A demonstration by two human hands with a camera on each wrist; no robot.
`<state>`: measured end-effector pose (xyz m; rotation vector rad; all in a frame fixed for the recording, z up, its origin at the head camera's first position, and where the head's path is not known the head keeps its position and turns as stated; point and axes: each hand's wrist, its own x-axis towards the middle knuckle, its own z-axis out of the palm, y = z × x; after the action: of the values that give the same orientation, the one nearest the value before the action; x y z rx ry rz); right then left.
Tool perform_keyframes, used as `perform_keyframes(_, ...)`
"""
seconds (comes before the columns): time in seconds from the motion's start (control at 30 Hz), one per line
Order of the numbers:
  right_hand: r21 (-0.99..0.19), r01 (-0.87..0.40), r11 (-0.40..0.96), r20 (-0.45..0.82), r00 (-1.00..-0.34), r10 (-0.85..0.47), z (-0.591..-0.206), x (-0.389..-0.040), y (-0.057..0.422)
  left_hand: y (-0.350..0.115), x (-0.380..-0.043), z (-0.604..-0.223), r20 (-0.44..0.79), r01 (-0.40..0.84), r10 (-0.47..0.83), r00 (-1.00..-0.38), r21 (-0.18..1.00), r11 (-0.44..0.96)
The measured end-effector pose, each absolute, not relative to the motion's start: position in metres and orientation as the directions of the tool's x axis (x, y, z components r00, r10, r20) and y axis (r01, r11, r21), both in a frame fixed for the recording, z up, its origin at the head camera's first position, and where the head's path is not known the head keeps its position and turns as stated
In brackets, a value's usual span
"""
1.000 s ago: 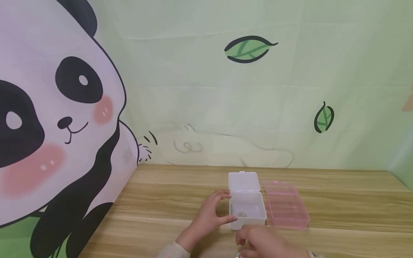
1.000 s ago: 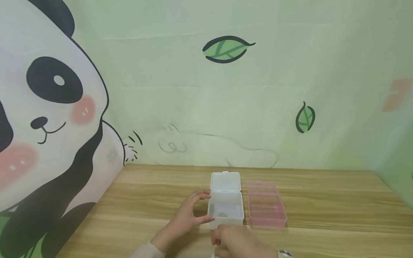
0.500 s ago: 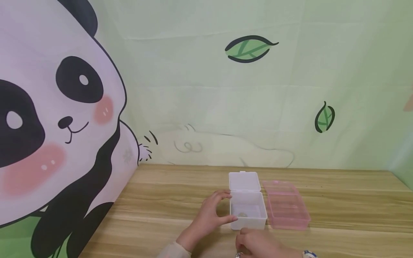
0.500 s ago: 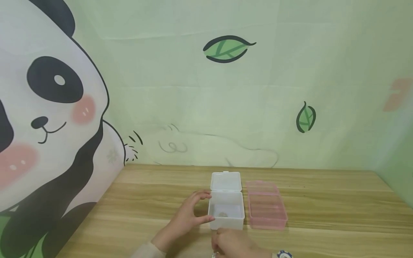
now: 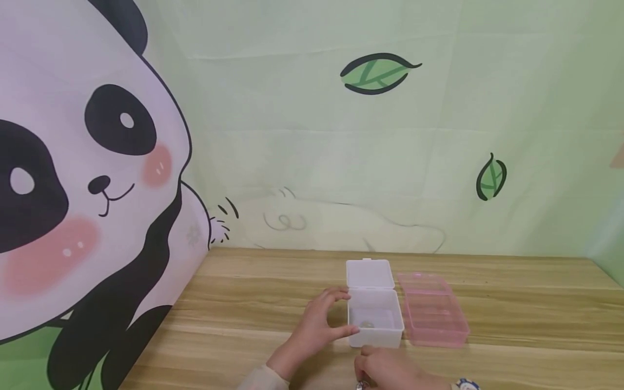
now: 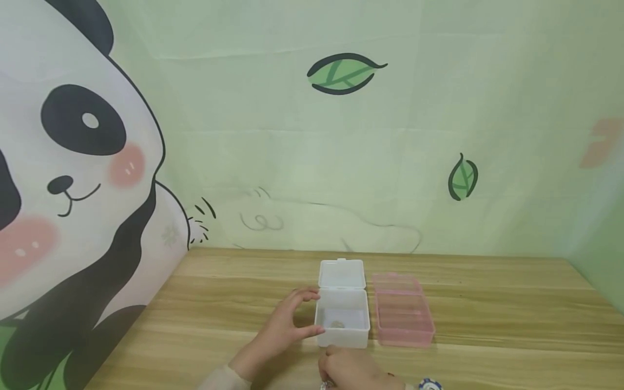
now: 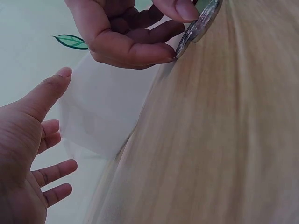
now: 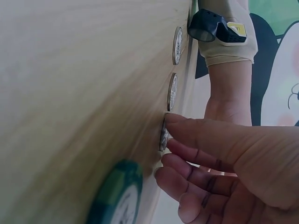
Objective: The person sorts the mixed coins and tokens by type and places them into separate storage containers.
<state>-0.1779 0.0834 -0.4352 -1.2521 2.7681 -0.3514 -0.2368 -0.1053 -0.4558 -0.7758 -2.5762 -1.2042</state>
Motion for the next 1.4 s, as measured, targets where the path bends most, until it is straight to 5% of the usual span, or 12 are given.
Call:
perform_keyframes(0.67, -0.172, -0.748, 0.642, 0.044, -0.656, -0.753, -0.4399, -0.1795, 0.0797, -0.1060, -0.2366, -0.4551, 0.367, 0.524, 0.380, -0.849, 0.679, 0.514)
perform_keyframes(1.4, -0.333, -0.704, 0.628, 0.048, -0.677, -0.734, -0.4368, -0.1780, 0.0828, -0.1063, -0.2358, -0.4558, 0.375, 0.529, 0.378, -0.847, 0.675, 0.515)
